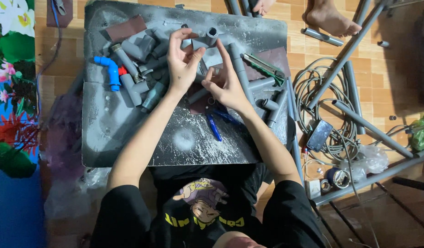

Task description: Assembling small PVC pipe components and fittings using pliers and a ruler.

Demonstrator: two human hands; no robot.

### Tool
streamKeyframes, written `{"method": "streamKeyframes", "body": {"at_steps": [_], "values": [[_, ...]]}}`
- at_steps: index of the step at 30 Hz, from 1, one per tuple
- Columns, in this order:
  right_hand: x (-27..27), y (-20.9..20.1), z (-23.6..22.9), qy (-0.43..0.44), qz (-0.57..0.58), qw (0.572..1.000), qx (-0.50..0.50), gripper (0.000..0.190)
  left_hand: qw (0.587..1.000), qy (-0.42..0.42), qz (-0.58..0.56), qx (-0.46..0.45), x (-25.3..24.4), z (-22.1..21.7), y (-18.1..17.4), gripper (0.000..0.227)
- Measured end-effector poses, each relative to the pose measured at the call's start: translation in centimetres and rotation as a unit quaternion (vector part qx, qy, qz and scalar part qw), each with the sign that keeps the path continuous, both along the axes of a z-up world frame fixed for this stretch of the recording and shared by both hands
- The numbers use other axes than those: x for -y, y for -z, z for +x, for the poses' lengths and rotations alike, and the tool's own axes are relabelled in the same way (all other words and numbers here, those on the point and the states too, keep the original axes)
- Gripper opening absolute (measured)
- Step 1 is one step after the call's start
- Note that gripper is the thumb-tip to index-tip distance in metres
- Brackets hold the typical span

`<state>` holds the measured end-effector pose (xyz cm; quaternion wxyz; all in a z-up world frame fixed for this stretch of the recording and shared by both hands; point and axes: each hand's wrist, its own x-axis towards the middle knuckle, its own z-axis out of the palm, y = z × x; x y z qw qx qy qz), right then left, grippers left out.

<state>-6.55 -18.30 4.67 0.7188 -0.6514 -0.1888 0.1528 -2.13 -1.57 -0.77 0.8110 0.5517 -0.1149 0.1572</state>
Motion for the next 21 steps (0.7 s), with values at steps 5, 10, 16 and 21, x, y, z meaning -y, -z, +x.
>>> {"method": "streamKeyframes", "body": {"at_steps": [5, 10, 16, 21], "values": [[0.1, -0.1, -0.1, 0.002, 0.012, 1.000, -0.018, 0.105, 1.000, 0.009, -0.006, 0.000, 0.0, -0.1, 0.0, 0.051], [0.1, -0.6, -0.2, 0.004, 0.008, 1.000, -0.021, 0.103, 1.000, 0.000, 0.026, 0.008, -0.1, -0.1, 0.0, 0.049], [0.1, 0.5, -0.2, 0.014, -0.023, 0.999, 0.023, 0.102, 1.000, -0.001, 0.007, 0.002, -0.1, -0.2, 0.0, 0.050], [-0.5, 0.3, -0.7, 0.083, -0.111, 0.986, 0.088, 0.101, 1.000, 0.009, 0.005, -0.007, 0.1, -0.3, 0.3, 0.048]]}}
